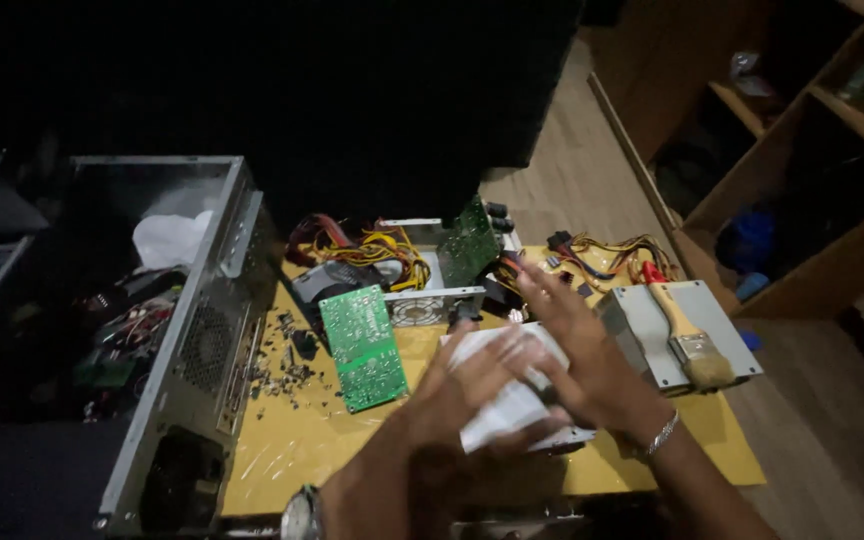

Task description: Cleaning a power supply unit with a brush and using a screwdriver to work on computer hardware components.

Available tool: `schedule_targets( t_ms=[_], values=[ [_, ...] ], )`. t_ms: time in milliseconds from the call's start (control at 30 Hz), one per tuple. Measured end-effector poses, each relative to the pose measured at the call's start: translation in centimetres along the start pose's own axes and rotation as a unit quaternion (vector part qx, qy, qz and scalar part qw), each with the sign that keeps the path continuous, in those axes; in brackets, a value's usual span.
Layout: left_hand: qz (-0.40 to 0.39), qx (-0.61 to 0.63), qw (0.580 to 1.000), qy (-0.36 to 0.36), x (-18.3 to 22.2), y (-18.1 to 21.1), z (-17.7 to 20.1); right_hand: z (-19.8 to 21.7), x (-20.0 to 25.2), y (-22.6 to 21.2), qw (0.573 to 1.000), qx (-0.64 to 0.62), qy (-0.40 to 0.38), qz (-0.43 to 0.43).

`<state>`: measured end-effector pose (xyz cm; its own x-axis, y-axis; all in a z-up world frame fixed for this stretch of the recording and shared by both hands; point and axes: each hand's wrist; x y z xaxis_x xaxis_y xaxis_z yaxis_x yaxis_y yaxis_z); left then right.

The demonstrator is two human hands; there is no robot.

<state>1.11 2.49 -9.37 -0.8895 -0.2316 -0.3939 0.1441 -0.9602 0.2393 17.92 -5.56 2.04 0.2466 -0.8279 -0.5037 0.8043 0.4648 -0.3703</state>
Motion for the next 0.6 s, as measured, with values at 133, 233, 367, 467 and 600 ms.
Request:
schedule_targets(
  t_ms=[133,233,367,467,600],
  values=[
    [-0.051,0.127,0.964,0.227,2.3,3.3,14.0,-0.9,3.2,-1.8,0.998,0.018,-0.041,-0.052],
    [0.105,0.180,0.960,0.188,2.1,2.3,13.0,-0.1,5.2,-1.3,0.982,-0.159,-0.009,-0.102],
    [0.314,0.458,0.827,0.092,3.2,5.0,14.2,2.5,1.2,-3.3,0.935,-0.257,0.215,-0.115],
    [0.137,0.544,0.827,0.034,4.6,5.2,13.9,3.8,-1.1,-1.0,0.808,-0.373,0.203,-0.409],
    [-0.041,0.740,0.672,-0.006,4.4,2.9,15.0,4.5,0.7,-2.1,0.934,-0.207,-0.029,-0.288]
  ],
)
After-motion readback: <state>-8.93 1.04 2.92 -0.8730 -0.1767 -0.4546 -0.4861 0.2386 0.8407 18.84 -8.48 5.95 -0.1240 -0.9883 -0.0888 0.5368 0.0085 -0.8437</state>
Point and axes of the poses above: each hand's wrist, its own x-axis away from the middle knuckle, its own z-axis out of the back of the hand, y = z × x, and after that the axes turned 1 degree about y, right-handed
